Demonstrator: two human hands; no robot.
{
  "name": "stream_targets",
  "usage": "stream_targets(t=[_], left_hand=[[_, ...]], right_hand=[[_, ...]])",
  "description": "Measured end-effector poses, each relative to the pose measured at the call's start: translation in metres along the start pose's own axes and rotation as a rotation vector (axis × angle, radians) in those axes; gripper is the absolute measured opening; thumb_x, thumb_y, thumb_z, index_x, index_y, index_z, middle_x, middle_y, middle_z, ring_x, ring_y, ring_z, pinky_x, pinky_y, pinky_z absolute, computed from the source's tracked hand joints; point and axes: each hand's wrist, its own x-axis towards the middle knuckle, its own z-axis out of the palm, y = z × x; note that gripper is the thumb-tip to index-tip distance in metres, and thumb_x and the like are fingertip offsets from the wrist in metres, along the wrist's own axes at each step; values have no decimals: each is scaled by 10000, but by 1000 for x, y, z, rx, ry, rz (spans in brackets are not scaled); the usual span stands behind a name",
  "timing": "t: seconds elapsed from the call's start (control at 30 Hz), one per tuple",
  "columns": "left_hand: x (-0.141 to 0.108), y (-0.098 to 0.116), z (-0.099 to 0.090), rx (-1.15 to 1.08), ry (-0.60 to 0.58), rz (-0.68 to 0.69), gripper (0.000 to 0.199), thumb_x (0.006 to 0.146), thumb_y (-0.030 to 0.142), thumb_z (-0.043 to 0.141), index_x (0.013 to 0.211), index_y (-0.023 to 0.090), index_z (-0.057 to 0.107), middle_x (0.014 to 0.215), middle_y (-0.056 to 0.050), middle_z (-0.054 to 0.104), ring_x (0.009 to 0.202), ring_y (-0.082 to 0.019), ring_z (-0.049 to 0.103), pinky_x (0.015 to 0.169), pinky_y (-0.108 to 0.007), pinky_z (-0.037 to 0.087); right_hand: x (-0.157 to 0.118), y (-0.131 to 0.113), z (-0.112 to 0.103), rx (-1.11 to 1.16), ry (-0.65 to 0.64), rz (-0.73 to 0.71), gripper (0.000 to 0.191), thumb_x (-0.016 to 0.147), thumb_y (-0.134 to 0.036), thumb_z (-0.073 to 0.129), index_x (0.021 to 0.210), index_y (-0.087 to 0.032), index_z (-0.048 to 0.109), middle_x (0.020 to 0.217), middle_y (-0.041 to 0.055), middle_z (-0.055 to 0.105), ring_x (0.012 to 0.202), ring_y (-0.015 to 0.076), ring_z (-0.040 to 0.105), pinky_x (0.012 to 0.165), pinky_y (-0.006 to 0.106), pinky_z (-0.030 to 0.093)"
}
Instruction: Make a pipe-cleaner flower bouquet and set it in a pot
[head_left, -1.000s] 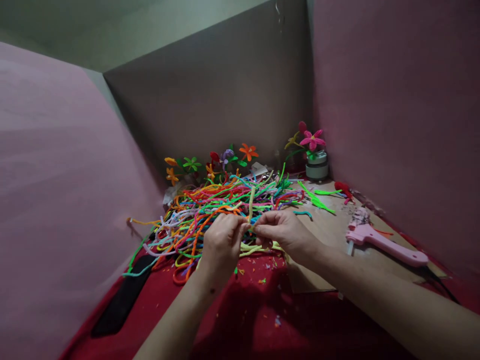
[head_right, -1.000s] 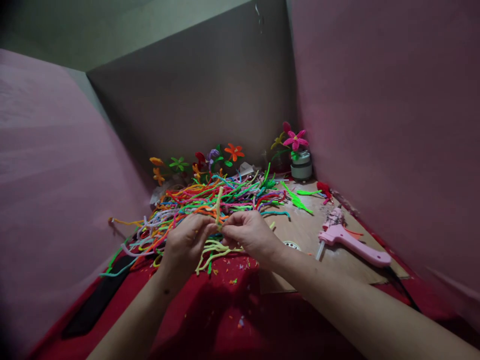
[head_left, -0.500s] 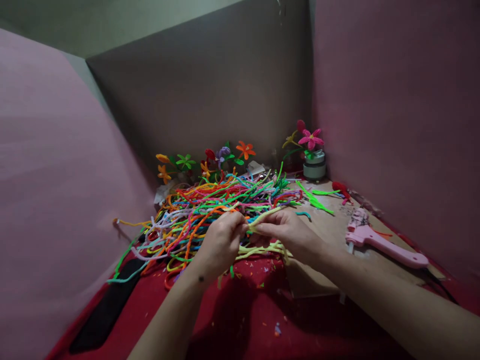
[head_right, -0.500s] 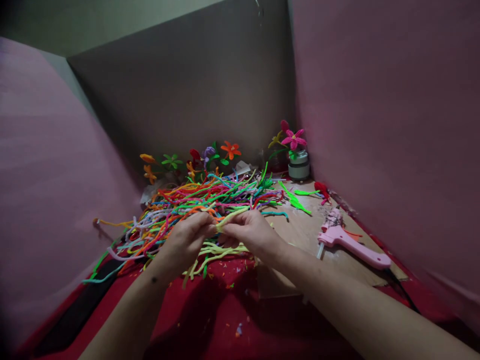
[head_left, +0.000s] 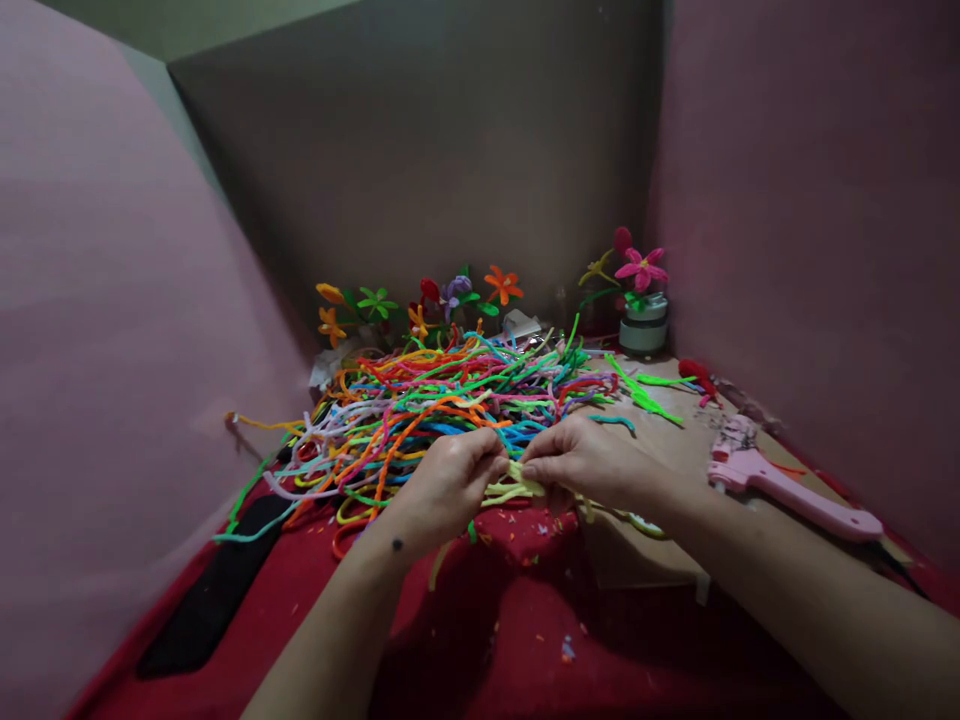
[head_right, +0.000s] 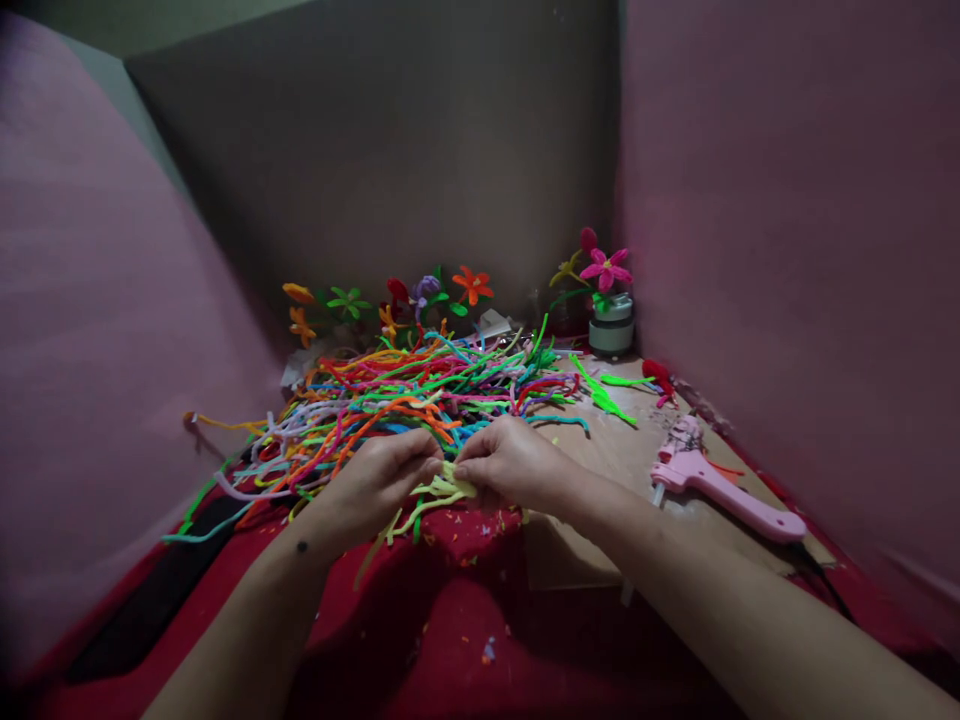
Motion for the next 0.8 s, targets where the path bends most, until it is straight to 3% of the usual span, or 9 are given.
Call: stream_targets(t=[0.17,0.33,0.47,0.57,0.67,0.8], left_hand=[[-1,-3,-1,-126,37,-47,166,803,236,452,678,156,527,600,35,454,555,-92,396,509,-196,323],[0,-3,2,-339,45,-165,162,771,261,496,650,156,521,521,57,430,449,-67,382,418,-178,309],[1,-3,5,-639,-34,-319,175,770,329,511,698,170,501,421,73,455,303,-66,381,308,-170,284],[2,-4,9,-872,-68,-339,204,727,351,582,722,168,490,444,54,523,323,-95,477,315,-187,378],[4,-5,16,-1014,-13,-320,206,702,308,621,726,159,481,468,43,556,370,-104,529,386,-220,466],[7,-6,26,-992,90,-284,150,737,269,580,730,147,493,484,20,586,404,-108,556,438,-234,495]], right_hand=[[2,1,5,274,-67,60,186,702,-216,547,547,-131,604,462,6,599,376,100,520,418,219,405],[5,5,7,373,-95,59,137,645,-240,608,607,-114,645,536,27,651,425,94,540,444,208,408],[6,3,10,371,-35,49,101,628,-204,598,581,-121,632,508,12,628,383,72,478,393,192,343],[6,3,11,338,11,25,115,638,-186,581,548,-121,610,476,-7,586,377,59,442,384,185,316],[5,5,10,311,38,-5,137,653,-185,568,540,-119,605,443,-29,533,374,52,411,384,184,302],[4,10,10,277,66,-36,143,650,-145,545,528,-123,616,435,-33,527,379,47,386,383,181,276]])
